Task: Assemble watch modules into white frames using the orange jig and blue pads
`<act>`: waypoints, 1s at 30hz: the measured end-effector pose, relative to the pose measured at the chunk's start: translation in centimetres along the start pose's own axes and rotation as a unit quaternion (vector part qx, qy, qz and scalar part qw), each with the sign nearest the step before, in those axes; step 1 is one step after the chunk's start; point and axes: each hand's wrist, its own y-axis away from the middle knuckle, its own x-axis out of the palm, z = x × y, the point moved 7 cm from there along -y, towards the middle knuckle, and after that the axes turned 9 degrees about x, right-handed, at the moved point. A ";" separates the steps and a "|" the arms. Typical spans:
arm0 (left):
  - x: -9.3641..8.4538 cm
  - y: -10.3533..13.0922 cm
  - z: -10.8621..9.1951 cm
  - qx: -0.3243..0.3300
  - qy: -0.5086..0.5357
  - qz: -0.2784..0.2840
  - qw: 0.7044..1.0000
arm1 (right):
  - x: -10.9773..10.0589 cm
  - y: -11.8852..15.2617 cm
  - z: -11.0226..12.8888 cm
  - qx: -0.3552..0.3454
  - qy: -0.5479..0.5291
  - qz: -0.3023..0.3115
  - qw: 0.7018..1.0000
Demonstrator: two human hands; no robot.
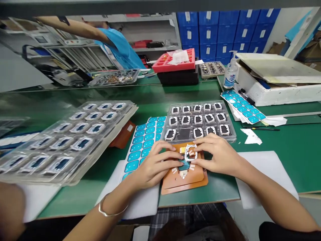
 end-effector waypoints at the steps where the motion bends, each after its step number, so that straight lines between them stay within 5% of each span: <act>1: -0.2 0.0 0.1 -0.021 0.002 -0.021 1.000 | 0.0 0.0 0.1 -0.007 0.004 -0.010 1.000; 6: -0.7 0.4 0.7 -0.128 0.007 -0.116 0.985 | 0.3 0.1 1.4 -0.054 -0.033 -0.055 0.996; 30: -0.5 0.3 0.4 -0.147 -0.007 -0.086 0.985 | 1.3 0.1 2.5 -0.088 -0.032 -0.057 0.994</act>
